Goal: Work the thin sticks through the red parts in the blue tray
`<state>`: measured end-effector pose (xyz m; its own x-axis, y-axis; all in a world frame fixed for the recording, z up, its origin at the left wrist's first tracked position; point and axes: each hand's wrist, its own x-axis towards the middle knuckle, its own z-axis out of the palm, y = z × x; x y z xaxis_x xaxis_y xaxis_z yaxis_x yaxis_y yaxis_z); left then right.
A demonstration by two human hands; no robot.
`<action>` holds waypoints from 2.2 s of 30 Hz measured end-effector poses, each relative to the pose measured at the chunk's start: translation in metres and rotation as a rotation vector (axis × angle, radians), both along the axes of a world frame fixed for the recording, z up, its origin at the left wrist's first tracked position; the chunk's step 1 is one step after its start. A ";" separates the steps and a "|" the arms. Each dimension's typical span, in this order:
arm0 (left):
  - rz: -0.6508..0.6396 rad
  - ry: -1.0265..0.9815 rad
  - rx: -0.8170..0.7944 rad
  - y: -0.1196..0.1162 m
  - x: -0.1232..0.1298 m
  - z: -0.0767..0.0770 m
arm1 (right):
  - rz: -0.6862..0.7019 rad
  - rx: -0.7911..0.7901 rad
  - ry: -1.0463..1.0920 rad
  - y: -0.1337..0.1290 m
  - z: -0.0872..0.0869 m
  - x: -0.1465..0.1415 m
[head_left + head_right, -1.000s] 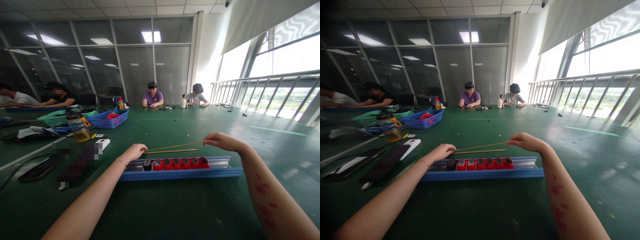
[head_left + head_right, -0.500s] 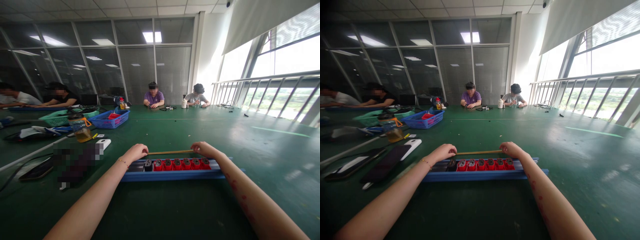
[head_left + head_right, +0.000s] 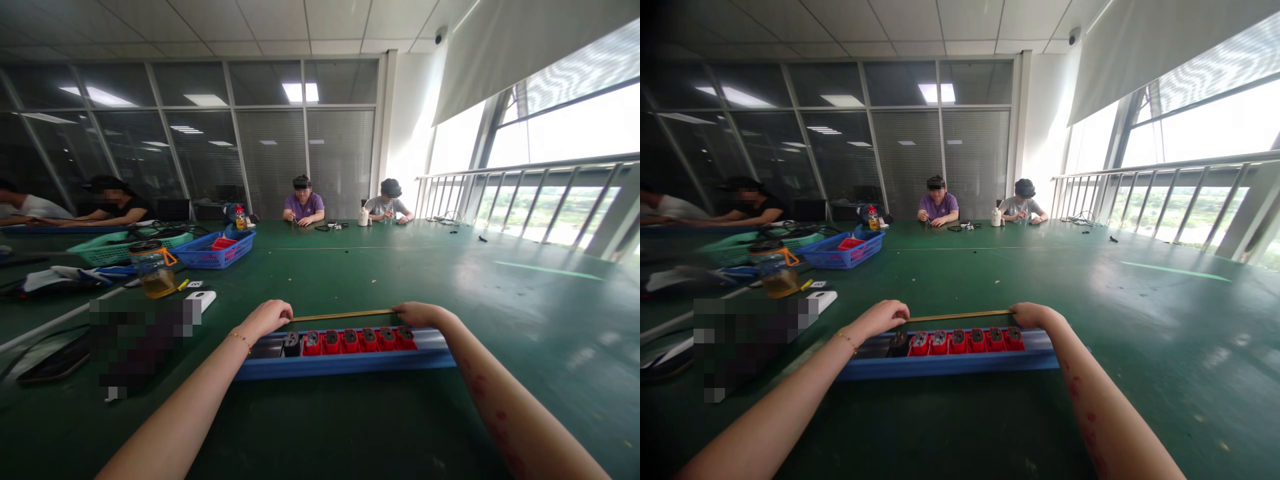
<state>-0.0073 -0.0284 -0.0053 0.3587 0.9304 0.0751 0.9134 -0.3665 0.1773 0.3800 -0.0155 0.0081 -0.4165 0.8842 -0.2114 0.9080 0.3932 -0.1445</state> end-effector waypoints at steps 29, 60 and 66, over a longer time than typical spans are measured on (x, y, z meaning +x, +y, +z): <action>-0.001 0.135 0.056 -0.008 0.006 0.007 | 0.056 0.141 -0.002 0.005 -0.007 -0.030; -0.157 -0.298 -0.208 -0.077 0.027 0.096 | 0.118 -0.260 0.482 -0.060 0.082 0.007; -0.160 -0.246 -0.389 -0.076 0.017 0.092 | 0.118 -0.341 0.356 -0.061 0.079 0.005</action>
<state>0.0096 -0.1044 0.0869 0.5151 0.8408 -0.1666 0.7646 -0.3629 0.5326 0.3848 -0.0761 0.0875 -0.6086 0.7318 -0.3067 0.7310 0.3667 -0.5754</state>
